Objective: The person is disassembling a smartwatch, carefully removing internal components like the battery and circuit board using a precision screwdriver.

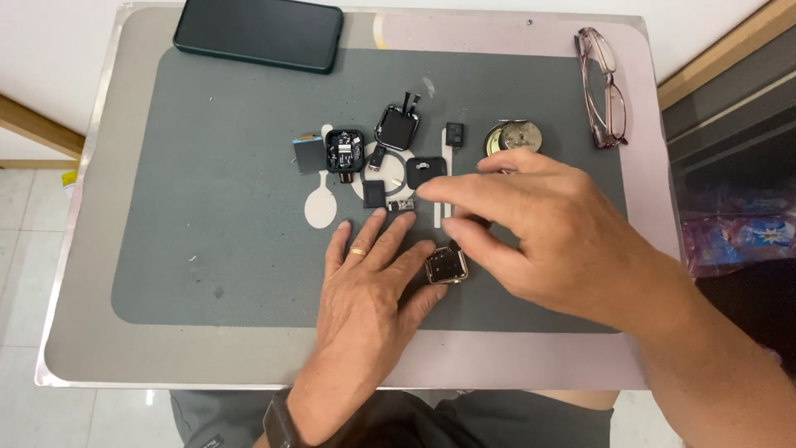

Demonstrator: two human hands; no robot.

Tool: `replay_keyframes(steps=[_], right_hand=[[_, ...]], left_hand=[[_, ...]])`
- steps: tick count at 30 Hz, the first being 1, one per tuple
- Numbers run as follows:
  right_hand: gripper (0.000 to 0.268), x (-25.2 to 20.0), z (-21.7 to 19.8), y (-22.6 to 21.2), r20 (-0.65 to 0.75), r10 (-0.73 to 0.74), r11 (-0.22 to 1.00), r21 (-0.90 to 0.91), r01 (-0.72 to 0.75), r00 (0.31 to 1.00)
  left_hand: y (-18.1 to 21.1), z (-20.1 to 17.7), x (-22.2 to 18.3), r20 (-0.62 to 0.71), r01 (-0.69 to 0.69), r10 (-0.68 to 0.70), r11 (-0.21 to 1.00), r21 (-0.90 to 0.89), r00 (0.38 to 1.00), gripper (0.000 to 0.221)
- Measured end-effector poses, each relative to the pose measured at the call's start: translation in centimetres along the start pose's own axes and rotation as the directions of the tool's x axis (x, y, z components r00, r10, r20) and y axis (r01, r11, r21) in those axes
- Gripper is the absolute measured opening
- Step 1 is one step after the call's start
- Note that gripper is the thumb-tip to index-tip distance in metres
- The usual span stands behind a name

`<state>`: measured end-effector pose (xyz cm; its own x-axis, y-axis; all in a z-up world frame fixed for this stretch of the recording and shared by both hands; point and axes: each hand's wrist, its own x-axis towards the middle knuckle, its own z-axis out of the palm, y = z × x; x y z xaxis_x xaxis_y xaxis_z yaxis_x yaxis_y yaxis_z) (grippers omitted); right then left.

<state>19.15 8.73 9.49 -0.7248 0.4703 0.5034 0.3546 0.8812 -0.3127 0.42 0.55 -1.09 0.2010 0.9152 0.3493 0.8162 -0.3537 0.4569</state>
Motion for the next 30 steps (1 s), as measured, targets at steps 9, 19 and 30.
replay_keyframes(steps=[9,19,30], right_hand=[[0.023,-0.5,0.5,-0.2,0.047,-0.010,0.999,-0.033,0.012,0.999],[0.023,-0.3,0.5,-0.4,0.061,0.011,0.999,-0.031,-0.009,0.998],[0.021,-0.2,1.0,-0.8,0.027,-0.087,0.977,-0.193,0.091,0.996]], left_hand=[[0.2,-0.4,0.1,0.050,0.029,-0.027,0.999,-0.044,0.998,0.046],[0.3,-0.6,0.2,0.058,0.039,-0.036,0.998,-0.054,0.998,0.047],[0.4,-0.8,0.2,0.041,0.045,-0.043,0.997,-0.068,0.998,0.046]])
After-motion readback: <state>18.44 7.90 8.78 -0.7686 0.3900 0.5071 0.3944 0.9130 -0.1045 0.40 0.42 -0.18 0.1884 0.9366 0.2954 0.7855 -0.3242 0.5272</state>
